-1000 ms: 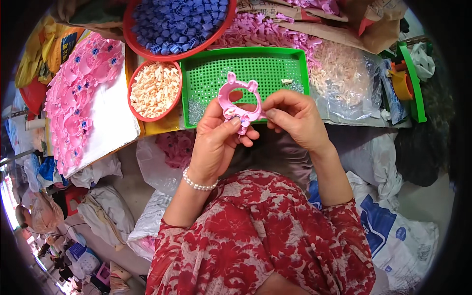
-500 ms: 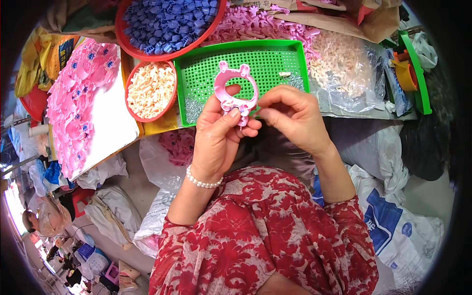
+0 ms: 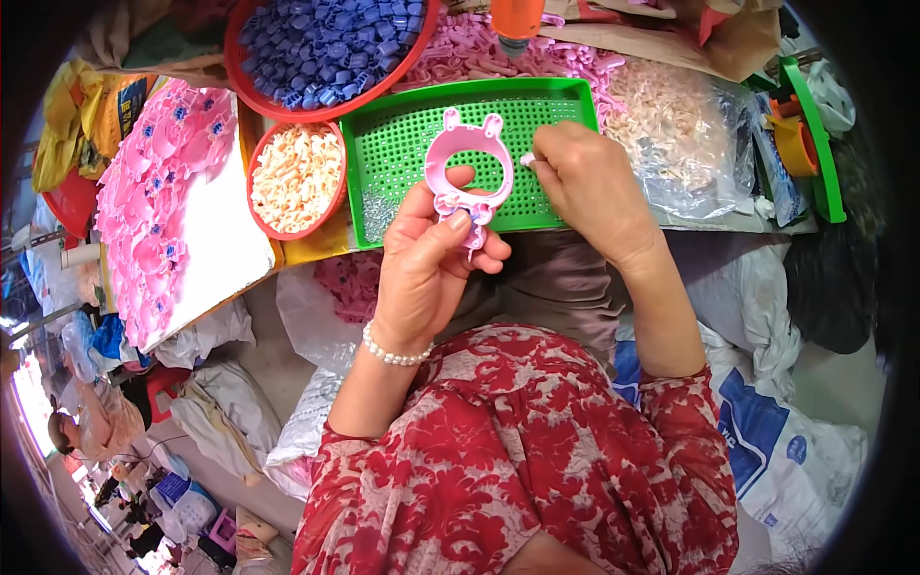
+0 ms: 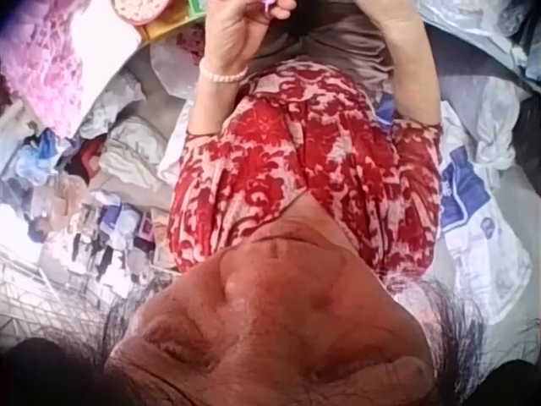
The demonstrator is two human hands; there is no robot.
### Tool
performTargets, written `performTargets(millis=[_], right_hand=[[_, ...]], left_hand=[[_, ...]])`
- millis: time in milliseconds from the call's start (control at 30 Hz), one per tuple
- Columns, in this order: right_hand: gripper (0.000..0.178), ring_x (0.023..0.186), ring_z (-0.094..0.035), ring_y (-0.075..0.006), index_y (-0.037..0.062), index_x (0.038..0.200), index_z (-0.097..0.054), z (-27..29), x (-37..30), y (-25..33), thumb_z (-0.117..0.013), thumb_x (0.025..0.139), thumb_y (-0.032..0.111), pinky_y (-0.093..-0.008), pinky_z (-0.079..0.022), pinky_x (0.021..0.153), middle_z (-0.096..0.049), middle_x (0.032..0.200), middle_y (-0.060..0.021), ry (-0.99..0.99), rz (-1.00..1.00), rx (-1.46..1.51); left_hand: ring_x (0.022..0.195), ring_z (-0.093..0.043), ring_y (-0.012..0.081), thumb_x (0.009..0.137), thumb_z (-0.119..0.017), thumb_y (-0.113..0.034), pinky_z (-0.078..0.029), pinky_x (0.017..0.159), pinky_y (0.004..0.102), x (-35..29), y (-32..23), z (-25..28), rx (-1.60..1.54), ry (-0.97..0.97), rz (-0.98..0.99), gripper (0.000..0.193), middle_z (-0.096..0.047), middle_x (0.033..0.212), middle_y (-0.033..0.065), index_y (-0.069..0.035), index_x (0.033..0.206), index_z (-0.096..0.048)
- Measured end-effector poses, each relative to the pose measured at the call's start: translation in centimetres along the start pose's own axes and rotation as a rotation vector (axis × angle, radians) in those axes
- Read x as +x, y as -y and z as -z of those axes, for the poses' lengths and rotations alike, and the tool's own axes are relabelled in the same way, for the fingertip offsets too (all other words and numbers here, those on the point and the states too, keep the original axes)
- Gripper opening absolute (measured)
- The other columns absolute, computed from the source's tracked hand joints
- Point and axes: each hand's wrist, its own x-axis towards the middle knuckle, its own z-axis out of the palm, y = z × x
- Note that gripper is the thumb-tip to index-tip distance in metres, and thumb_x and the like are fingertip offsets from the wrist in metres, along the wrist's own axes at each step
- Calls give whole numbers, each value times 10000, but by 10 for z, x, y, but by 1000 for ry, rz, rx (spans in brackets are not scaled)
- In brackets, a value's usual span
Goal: Assembling small plastic toy components using a handheld heat/glue tool.
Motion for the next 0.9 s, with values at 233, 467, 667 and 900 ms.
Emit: performTargets(millis=[233, 467, 667, 900], right_hand=[[50, 703, -579, -328, 44, 783, -540, 2, 2, 19, -543, 733, 41, -402, -482, 617, -545, 712, -131, 102, 31, -247], [86, 715, -564, -290, 32, 824, -567, 7, -2, 9, -566, 738, 43, -373, -479, 642, -553, 724, -115, 70, 132, -346], [175, 749, -613, -223, 10, 945, -591, 11, -9, 16, -653, 793, 72, -288, -478, 638, -629, 866, -96, 31, -33, 323], [210, 827, -620, -102, 10, 1066, -575, -8, -30, 28, -610, 863, 50, -208, -502, 660, -637, 973, -52, 21, -397, 1411]], left_hand=[[736, -663, 206, 897, -523, -60, -572, 617, 266, 0, 1, 1, 2, 7, 10, 343, -612, 988, 132, -15, 1229, -454], [724, -666, 203, 880, -548, -44, -574, 609, 268, -1, 2, 2, -3, -19, -3, 307, -628, 942, 117, -20, 1180, -491], [732, -667, 208, 885, -572, -74, -570, 607, 263, 0, 5, 10, 8, -29, 5, 335, -635, 960, 131, -20, 1205, -487], [727, -663, 211, 896, -575, -125, -563, 603, 255, 0, 1, 6, -99, 30, 49, 439, -625, 1019, 154, -35, 1299, -427]])
